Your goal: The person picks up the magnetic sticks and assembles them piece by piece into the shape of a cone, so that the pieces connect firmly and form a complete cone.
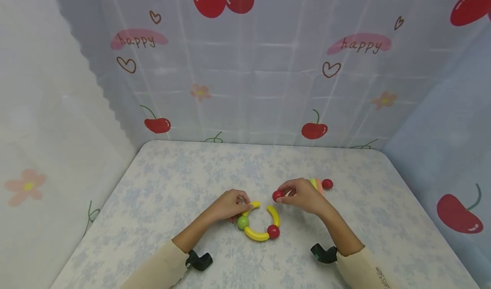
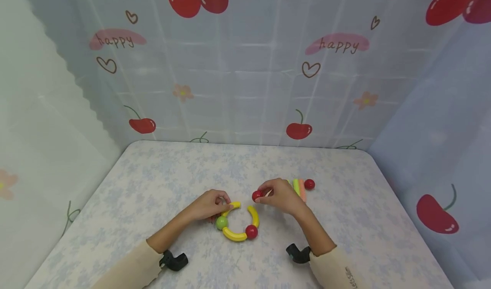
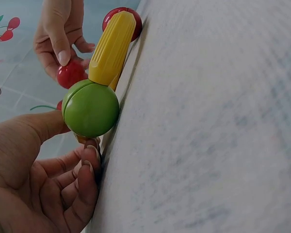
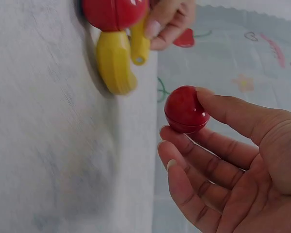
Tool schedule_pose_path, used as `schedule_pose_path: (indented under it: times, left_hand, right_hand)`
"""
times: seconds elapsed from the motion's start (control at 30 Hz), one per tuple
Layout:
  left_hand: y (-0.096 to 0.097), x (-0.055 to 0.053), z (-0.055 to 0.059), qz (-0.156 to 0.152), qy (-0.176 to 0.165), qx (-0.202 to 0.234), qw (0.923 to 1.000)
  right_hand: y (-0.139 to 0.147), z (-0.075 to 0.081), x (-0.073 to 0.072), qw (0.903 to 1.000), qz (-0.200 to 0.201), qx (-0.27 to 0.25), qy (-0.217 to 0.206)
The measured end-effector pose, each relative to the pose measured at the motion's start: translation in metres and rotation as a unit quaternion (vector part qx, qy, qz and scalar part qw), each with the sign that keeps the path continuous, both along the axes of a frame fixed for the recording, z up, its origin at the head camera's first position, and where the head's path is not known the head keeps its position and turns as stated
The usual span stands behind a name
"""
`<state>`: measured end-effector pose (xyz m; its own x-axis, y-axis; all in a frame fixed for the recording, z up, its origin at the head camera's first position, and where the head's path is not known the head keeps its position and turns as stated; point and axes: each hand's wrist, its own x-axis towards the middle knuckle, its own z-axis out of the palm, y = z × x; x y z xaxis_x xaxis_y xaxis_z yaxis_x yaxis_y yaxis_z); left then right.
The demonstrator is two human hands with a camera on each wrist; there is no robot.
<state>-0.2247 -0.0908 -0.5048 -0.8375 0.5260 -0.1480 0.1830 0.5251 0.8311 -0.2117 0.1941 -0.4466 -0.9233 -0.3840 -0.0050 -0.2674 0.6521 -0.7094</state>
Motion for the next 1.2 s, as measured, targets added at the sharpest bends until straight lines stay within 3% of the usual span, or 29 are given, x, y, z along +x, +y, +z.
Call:
schedule_pose_path:
  times: [0.13,0.47,0.8,1.2]
  left_hand:
    - [0.000,0.000,0.001,-0.001,-0.002,0.005,1.0000]
    - [0.000,-0.001,0.001,-0.002,-0.011,0.012,0.9999]
    - [0.000,-0.001,0.002,0.004,-0.016,0.007,0.9998]
    - [0.000,0.000,0.003,0.006,-0.023,0.007,0.9997]
  right_hand:
    - [-0.016,-0.009,-0.004,0.9997,0.025,0.005,-0.003]
    - [-0.036,-0.019,-0.008,0.9990,0.034,0.013,-0.024]
    - [-0.041,-0.025,-0.005,0.9987,0.010,0.032,-0.038]
    - [-0.035,-0.020,-0.005,0.9975,0.019,0.049,-0.048]
